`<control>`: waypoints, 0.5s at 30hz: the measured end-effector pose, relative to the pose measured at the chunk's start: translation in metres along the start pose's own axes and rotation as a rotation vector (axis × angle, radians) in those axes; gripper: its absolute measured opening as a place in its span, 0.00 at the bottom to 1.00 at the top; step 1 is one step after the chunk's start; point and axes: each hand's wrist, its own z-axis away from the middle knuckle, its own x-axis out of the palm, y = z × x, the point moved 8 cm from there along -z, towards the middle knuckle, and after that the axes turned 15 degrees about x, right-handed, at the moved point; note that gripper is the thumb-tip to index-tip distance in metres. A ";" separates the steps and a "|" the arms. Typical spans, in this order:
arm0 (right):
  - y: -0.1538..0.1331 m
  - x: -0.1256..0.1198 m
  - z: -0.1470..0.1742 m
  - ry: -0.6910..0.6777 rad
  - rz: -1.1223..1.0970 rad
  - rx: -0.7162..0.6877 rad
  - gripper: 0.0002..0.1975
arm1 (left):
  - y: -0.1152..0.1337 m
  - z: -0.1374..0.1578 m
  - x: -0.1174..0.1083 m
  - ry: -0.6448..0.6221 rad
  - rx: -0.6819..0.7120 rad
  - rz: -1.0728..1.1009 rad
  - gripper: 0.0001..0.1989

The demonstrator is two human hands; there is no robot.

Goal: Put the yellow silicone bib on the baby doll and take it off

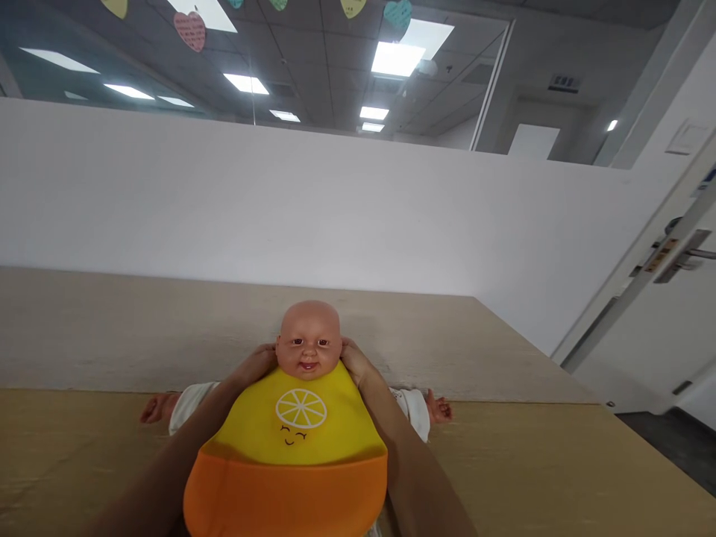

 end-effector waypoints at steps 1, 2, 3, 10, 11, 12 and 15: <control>0.002 0.003 0.000 -0.045 -0.006 0.028 0.26 | 0.000 0.000 0.001 -0.022 -0.004 -0.020 0.07; 0.004 0.005 0.000 -0.079 -0.013 0.048 0.26 | 0.000 -0.001 0.001 -0.048 0.002 -0.028 0.08; 0.006 0.006 0.000 -0.105 -0.019 0.062 0.25 | 0.000 -0.002 0.002 -0.069 0.017 -0.018 0.09; 0.010 0.010 -0.003 -0.189 -0.048 0.111 0.24 | -0.006 -0.009 -0.010 -0.054 0.103 0.136 0.28; 0.010 0.010 -0.004 -0.190 -0.043 0.109 0.24 | -0.006 -0.010 -0.011 -0.042 0.104 0.141 0.29; 0.009 0.009 -0.004 -0.180 -0.033 0.099 0.24 | -0.006 -0.010 -0.012 -0.036 0.103 0.140 0.29; 0.004 0.007 -0.002 -0.112 0.002 0.037 0.25 | -0.004 -0.010 -0.013 -0.006 0.122 0.150 0.28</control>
